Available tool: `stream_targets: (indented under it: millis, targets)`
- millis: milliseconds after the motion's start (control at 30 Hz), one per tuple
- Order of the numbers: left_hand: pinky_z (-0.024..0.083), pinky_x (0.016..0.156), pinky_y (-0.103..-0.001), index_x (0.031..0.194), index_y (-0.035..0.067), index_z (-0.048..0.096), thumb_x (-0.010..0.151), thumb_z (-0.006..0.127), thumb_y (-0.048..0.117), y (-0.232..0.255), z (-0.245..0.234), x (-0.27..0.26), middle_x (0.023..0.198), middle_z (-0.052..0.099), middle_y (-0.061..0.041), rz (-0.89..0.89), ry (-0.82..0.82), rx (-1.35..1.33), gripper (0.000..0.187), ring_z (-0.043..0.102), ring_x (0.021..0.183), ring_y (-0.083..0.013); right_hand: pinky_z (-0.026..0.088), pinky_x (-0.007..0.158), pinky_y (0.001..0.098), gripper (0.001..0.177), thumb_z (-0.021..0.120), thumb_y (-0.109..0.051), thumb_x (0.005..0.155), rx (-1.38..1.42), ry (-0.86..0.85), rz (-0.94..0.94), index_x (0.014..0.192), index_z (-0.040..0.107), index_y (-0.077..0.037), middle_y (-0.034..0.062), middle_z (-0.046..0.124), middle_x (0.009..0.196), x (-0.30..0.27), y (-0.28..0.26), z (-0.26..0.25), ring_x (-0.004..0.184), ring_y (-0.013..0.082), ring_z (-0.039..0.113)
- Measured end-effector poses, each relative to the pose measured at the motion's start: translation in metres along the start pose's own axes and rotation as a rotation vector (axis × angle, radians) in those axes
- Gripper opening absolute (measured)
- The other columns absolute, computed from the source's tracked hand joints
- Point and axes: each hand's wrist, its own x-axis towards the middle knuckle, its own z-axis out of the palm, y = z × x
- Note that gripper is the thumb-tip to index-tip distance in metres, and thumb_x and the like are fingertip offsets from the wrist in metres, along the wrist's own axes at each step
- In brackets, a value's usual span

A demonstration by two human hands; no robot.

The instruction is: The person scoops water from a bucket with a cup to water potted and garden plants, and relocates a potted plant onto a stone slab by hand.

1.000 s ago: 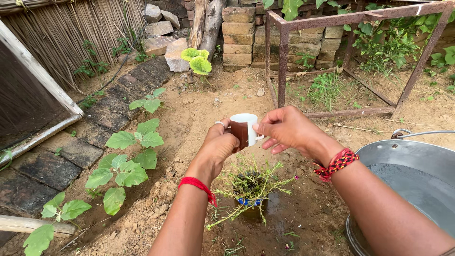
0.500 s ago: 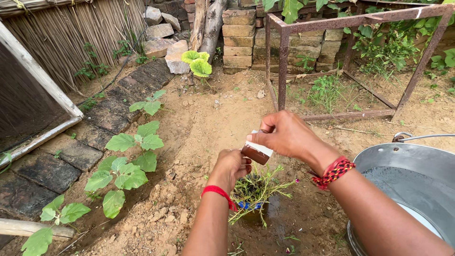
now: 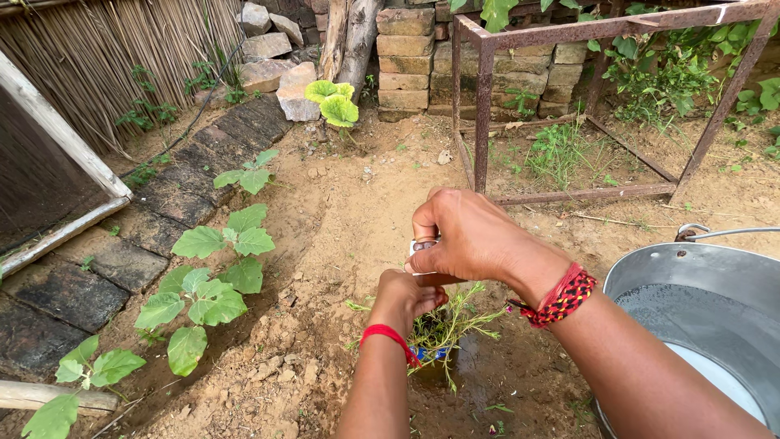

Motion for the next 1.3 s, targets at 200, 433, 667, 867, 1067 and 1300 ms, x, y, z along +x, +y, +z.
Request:
stream_targets:
  millis: [200, 433, 667, 867, 1067, 1300]
  targets:
    - [0.063, 0.068, -0.037, 0.091, 0.001, 0.073, 0.069, 0.089, 0.011, 0.008, 0.002, -0.027, 0.091, 0.079, -0.017, 0.283, 0.231, 0.637, 0.029, 0.078, 0.078, -0.0243, 0.053, 0.07, 0.0424, 0.028, 0.089, -0.021, 0.06, -0.086, 0.034, -0.043, 0.063, 0.065, -0.006, 0.0078, 0.068, 0.084, -0.004, -0.016, -0.005, 0.081, 0.0287, 0.07]
    - [0.06, 0.083, -0.043, 0.096, 0.004, 0.07, 0.067, 0.094, 0.022, 0.022, 0.005, -0.046, 0.097, 0.076, -0.018, 0.321, 0.336, 0.814, 0.042, 0.074, 0.093, -0.0329, 0.053, 0.072, 0.0447, 0.028, 0.088, -0.017, 0.06, -0.176, 0.071, -0.207, 0.068, 0.062, -0.006, 0.0088, 0.063, 0.087, -0.005, -0.022, -0.003, 0.086, 0.0325, 0.067]
    - [0.059, 0.084, -0.045, 0.102, 0.006, 0.075, 0.083, 0.077, 0.024, 0.016, 0.004, -0.027, 0.098, 0.076, -0.019, 0.394, 0.265, 0.844, 0.027, 0.074, 0.095, -0.0345, 0.053, 0.069, 0.045, 0.033, 0.089, -0.024, 0.063, -0.153, 0.11, -0.035, 0.07, 0.062, -0.007, 0.0086, 0.066, 0.085, -0.008, -0.022, -0.005, 0.08, 0.0295, 0.069]
    - [0.058, 0.052, -0.036, 0.092, 0.001, 0.079, 0.094, 0.061, 0.003, 0.025, 0.004, -0.039, 0.08, 0.078, -0.012, 0.194, 0.067, 0.581, 0.018, 0.074, 0.063, -0.0205, 0.056, 0.061, 0.0449, 0.04, 0.084, -0.035, 0.079, -0.068, 0.124, 0.185, 0.067, 0.065, -0.002, 0.0128, 0.067, 0.065, -0.012, 0.005, -0.004, 0.062, 0.0247, 0.069]
    - [0.058, 0.046, -0.034, 0.093, -0.006, 0.076, 0.093, 0.059, -0.007, 0.038, -0.001, -0.055, 0.079, 0.076, -0.016, 0.203, 0.091, 0.504, 0.017, 0.072, 0.058, -0.0202, 0.055, 0.046, 0.0354, 0.037, 0.077, -0.033, 0.086, 0.396, 0.062, 0.344, 0.07, 0.07, -0.001, 0.0061, 0.068, 0.063, -0.013, 0.034, 0.01, 0.054, 0.017, 0.064]
    - [0.059, 0.053, -0.033, 0.094, 0.0, 0.08, 0.096, 0.051, -0.002, 0.041, -0.004, -0.072, 0.078, 0.078, -0.014, 0.25, 0.161, 0.578, 0.029, 0.073, 0.058, -0.0173, 0.062, 0.051, 0.0347, 0.036, 0.072, -0.033, 0.092, 0.706, -0.038, 0.518, 0.087, 0.068, 0.002, 0.0082, 0.067, 0.072, -0.03, 0.053, 0.016, 0.056, 0.017, 0.065]
